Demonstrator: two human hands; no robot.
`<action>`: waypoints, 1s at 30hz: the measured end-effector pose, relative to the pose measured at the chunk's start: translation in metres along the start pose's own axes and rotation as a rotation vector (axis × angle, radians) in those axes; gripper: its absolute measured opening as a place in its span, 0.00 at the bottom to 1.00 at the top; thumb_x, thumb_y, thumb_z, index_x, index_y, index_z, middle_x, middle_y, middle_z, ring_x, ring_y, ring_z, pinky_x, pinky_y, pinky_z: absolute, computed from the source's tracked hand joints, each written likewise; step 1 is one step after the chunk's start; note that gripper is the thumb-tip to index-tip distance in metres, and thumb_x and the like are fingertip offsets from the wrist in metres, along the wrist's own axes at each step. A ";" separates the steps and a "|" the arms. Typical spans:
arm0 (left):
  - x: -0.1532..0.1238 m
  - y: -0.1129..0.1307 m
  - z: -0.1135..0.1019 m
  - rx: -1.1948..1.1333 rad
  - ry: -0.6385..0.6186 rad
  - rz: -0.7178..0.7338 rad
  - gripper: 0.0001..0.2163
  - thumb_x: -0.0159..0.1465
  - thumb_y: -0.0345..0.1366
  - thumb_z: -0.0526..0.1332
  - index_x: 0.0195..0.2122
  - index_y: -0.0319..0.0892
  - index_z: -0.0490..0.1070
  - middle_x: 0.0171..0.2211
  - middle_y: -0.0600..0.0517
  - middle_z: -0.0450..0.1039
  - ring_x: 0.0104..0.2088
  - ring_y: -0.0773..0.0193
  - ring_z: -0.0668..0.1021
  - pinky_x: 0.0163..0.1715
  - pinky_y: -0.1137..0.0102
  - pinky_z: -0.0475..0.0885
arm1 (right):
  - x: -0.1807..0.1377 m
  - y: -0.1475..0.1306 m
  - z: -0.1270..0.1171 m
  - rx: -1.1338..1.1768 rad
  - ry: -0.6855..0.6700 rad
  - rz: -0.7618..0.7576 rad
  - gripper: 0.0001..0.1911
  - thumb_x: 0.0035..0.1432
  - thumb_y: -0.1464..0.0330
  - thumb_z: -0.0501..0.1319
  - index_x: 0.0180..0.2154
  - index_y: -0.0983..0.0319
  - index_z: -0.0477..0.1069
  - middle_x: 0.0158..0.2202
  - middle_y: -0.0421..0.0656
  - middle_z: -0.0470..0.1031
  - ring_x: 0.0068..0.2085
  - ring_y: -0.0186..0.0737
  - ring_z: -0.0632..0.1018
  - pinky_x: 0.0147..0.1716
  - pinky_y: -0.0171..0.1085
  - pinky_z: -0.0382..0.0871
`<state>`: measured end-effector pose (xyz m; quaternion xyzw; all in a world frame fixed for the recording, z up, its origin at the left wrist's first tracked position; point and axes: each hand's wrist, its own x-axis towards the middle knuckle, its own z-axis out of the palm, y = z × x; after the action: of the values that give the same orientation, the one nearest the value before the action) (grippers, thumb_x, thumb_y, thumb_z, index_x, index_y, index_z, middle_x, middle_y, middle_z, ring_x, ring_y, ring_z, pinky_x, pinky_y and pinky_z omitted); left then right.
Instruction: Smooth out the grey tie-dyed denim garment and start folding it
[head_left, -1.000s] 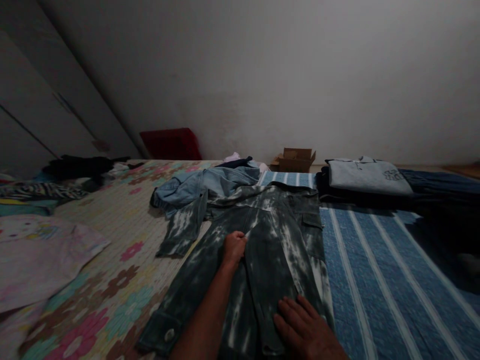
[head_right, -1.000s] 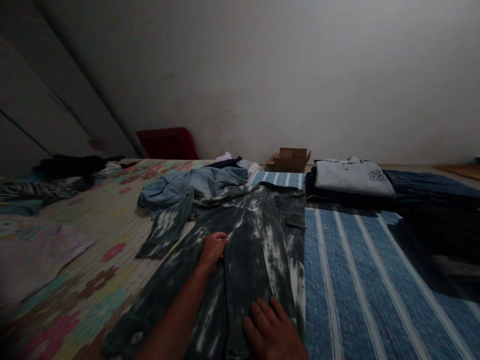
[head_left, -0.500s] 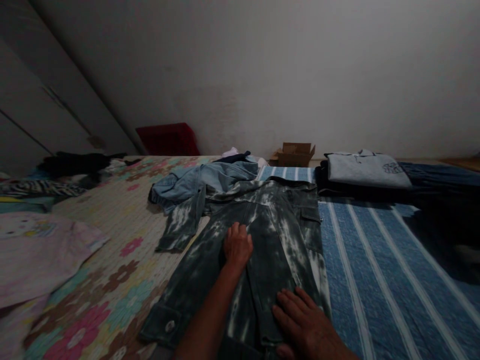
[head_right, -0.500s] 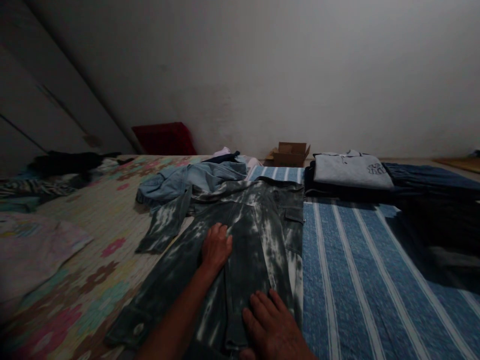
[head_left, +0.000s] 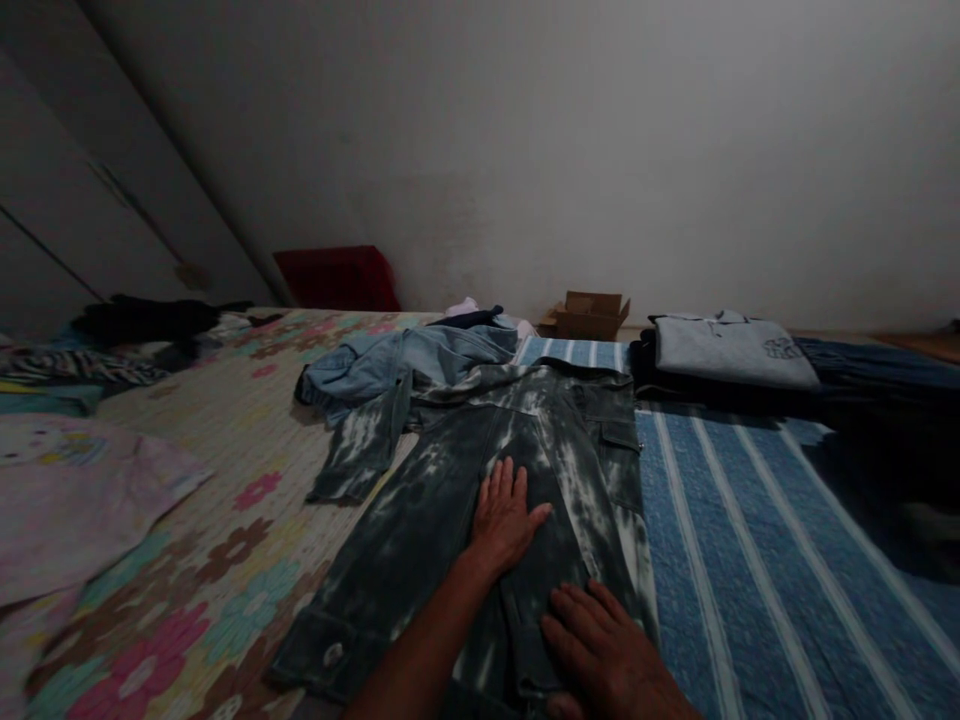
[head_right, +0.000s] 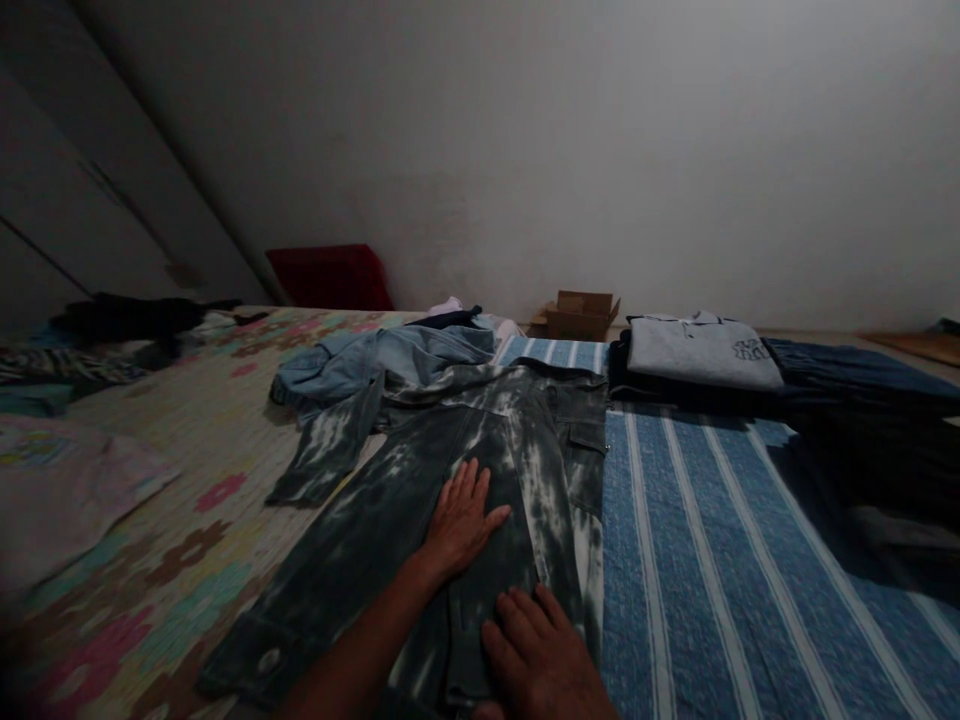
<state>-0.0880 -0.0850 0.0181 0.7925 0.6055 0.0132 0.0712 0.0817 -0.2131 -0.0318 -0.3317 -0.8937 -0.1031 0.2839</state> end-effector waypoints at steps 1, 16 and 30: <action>-0.001 0.001 -0.002 0.004 -0.002 0.001 0.32 0.67 0.50 0.48 0.66 0.33 0.51 0.68 0.38 0.39 0.68 0.50 0.44 0.64 0.54 0.45 | -0.001 0.000 0.000 0.009 -0.024 0.013 0.27 0.60 0.50 0.56 0.53 0.60 0.66 0.51 0.47 0.74 0.53 0.45 0.73 0.54 0.43 0.65; -0.027 0.006 0.004 -0.036 -0.089 0.098 0.33 0.68 0.56 0.41 0.67 0.39 0.48 0.69 0.43 0.38 0.68 0.53 0.43 0.65 0.53 0.43 | 0.009 -0.004 -0.009 0.023 0.082 -0.090 0.26 0.63 0.52 0.54 0.57 0.58 0.63 0.50 0.48 0.76 0.51 0.45 0.76 0.47 0.42 0.72; -0.026 0.008 0.006 -0.059 -0.077 0.109 0.33 0.67 0.56 0.42 0.67 0.38 0.49 0.69 0.42 0.38 0.68 0.53 0.43 0.65 0.53 0.41 | 0.001 -0.037 0.009 0.121 -0.161 -0.015 0.38 0.57 0.41 0.49 0.61 0.55 0.58 0.61 0.50 0.64 0.60 0.54 0.66 0.54 0.53 0.64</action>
<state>-0.0867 -0.1126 0.0149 0.8219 0.5575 0.0043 0.1171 0.0529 -0.2372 -0.0385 -0.3143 -0.9208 -0.0241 0.2297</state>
